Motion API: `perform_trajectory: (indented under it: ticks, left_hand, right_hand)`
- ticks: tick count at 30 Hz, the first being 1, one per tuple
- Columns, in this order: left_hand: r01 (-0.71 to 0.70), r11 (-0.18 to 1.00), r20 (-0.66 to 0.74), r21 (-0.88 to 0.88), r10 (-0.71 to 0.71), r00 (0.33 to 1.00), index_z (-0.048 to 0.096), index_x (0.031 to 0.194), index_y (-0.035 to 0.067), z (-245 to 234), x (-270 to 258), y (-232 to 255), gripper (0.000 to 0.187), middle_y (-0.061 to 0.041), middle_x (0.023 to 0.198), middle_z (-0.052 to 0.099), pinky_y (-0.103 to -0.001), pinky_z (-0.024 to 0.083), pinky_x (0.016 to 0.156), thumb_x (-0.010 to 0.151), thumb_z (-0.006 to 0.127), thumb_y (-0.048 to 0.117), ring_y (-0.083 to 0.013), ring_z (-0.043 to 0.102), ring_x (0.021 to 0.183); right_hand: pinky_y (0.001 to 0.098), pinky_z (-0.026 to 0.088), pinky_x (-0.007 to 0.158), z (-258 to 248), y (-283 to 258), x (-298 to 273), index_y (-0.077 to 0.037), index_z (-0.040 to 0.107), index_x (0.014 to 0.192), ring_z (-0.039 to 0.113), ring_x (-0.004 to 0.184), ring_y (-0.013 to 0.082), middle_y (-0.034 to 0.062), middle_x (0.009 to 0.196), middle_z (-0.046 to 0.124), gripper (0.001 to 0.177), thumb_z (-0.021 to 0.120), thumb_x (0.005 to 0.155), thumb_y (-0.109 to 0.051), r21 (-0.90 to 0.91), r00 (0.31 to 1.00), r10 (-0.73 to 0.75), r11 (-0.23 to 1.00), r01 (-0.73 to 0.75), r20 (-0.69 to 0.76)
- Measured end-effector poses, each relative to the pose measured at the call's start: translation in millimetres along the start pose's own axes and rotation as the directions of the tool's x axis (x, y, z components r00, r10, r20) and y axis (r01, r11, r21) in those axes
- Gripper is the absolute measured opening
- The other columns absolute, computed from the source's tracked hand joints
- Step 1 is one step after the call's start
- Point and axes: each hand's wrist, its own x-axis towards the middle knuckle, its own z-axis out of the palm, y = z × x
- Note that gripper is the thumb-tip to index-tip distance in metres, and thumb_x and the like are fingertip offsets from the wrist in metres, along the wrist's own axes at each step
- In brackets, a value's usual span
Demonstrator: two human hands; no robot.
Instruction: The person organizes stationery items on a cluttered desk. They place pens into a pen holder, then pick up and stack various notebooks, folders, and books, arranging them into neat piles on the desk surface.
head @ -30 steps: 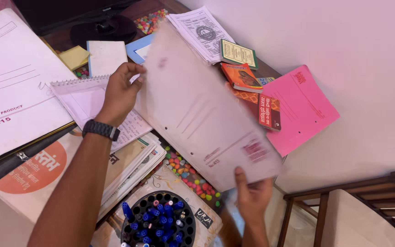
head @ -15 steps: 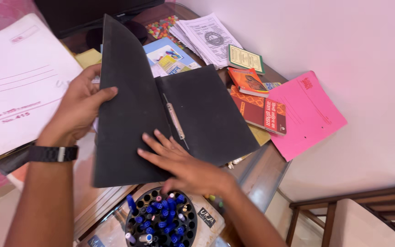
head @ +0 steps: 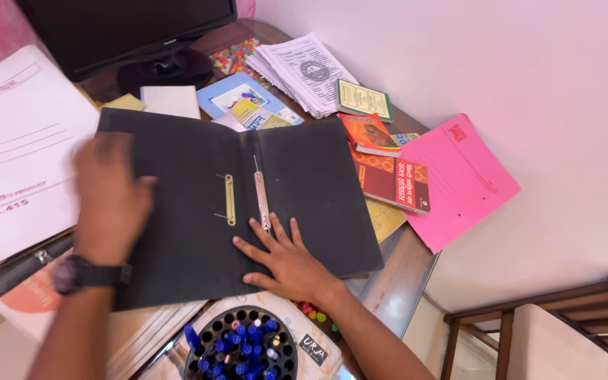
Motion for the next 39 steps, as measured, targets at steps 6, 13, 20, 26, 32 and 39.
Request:
perform_trajectory:
  ticks: [6,13,20,26,32,39]
  left_hand:
    - [-0.170,0.836,0.258,-0.521,0.344,0.903,0.068,0.120,0.005,54.4,-11.0,85.5,0.039,-0.017,0.131,0.062,-0.047,0.044,0.105,0.081,0.068,0.009,-0.0357,0.053,0.129]
    - [-0.085,0.864,0.497,-0.497,0.363,0.788,0.065,0.126,0.009,86.6,-39.0,96.2,0.046,-0.017,0.148,0.047,-0.055,0.025,0.116,0.092,0.063,0.040,-0.0368,0.035,0.142]
    - [-0.039,0.847,0.551,-0.531,0.379,0.743,0.064,0.127,0.007,84.4,-32.1,94.1,0.052,-0.019,0.153,0.044,-0.055,0.020,0.117,0.090,0.066,0.043,-0.0361,0.034,0.141]
    - [-0.027,0.829,0.554,-0.558,0.396,0.732,0.064,0.127,0.005,89.9,-31.3,90.2,0.051,-0.021,0.154,0.042,-0.056,0.018,0.117,0.093,0.064,0.043,-0.0403,0.033,0.145]
    - [-0.020,0.824,0.550,-0.566,0.396,0.736,0.064,0.125,0.004,93.8,-33.7,88.3,0.050,-0.021,0.154,0.042,-0.057,0.017,0.117,0.093,0.064,0.043,-0.0398,0.033,0.145]
    - [-0.027,0.816,0.523,-0.578,0.396,0.755,0.064,0.125,0.005,89.5,-31.7,88.7,0.049,-0.021,0.152,0.045,-0.057,0.018,0.117,0.093,0.065,0.041,-0.0402,0.035,0.144]
  right_hand:
    - [0.0726,0.017,0.109,-35.1,10.7,0.9,-0.016,0.055,0.148,0.019,0.151,0.0540,0.0218,0.166,0.035,0.054,0.064,0.099,-0.037,0.068,0.975,-0.223,0.973,0.222,0.010]
    - [0.0341,0.059,0.080,-110.1,126.2,53.5,-0.002,0.073,0.112,0.076,0.091,0.0223,0.0142,0.100,0.078,0.029,0.069,0.095,-0.026,0.372,0.933,0.184,0.926,-0.059,-0.309]
    - [0.0445,0.056,0.086,-119.1,260.8,186.5,0.001,0.072,0.114,0.072,0.097,0.0369,0.0225,0.104,0.074,0.047,0.080,0.088,-0.038,0.105,0.746,0.279,0.956,-0.273,-0.604]
    - [0.0520,0.053,0.085,-93.1,329.7,229.9,0.001,0.066,0.113,0.067,0.104,0.0420,0.0244,0.109,0.071,0.055,0.081,0.081,-0.040,-0.081,0.828,0.398,0.882,-0.463,-0.395]
    - [0.0538,0.054,0.089,-88.6,366.8,235.9,0.001,0.068,0.111,0.069,0.101,0.0440,0.0268,0.105,0.071,0.025,0.059,0.090,-0.009,-0.209,0.856,0.399,0.853,-0.478,-0.329]
    - [0.0546,0.054,0.083,-120.3,348.5,223.4,-0.005,0.071,0.113,0.069,0.088,0.0430,0.0251,0.094,0.071,0.028,0.054,0.091,-0.004,-0.307,0.836,0.246,0.849,-0.430,-0.491]
